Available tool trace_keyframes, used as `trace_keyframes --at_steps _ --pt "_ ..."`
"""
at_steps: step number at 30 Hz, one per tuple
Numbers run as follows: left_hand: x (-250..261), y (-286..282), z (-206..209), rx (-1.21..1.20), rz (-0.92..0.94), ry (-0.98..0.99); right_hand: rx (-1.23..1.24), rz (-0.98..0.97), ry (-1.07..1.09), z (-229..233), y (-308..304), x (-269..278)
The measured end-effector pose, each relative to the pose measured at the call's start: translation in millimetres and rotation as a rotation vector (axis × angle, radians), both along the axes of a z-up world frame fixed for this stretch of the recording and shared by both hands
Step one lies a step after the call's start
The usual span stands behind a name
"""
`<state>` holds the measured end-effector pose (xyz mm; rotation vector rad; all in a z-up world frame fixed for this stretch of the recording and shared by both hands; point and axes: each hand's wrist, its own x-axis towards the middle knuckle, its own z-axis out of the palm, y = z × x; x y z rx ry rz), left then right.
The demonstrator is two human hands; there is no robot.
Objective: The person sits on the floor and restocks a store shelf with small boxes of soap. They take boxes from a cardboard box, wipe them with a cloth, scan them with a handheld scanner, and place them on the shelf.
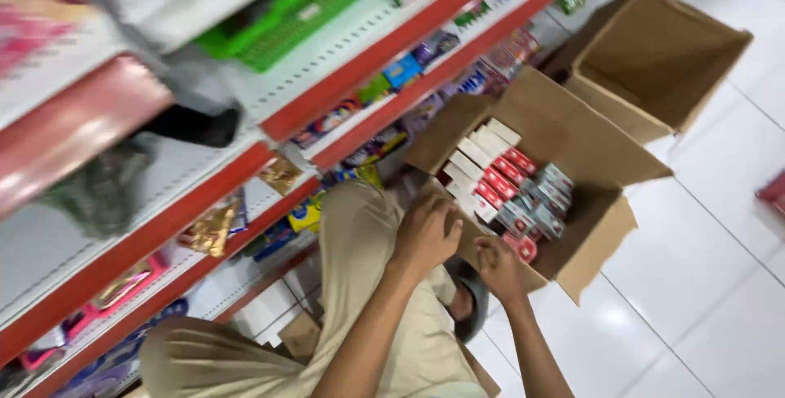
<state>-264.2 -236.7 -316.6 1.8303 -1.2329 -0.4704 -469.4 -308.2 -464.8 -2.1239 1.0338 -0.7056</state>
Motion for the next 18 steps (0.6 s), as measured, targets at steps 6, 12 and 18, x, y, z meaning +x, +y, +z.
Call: trace_keyframes --at_steps 6,12,18 --pt "-39.0 -44.7 -134.8 0.315 -0.313 -0.112 0.158 -0.276 0.137 -63.3 -63.6 -61.4" --pt "-44.4 -67.1 -140.7 0.840 -0.436 -0.210 0.592 0.018 0.581 -159.6 -126.0 -95.3" --pt "-53.2 -70.1 -144.7 0.929 -0.453 -0.256 0.739 0.047 0.216 -134.4 -122.9 -36.0"
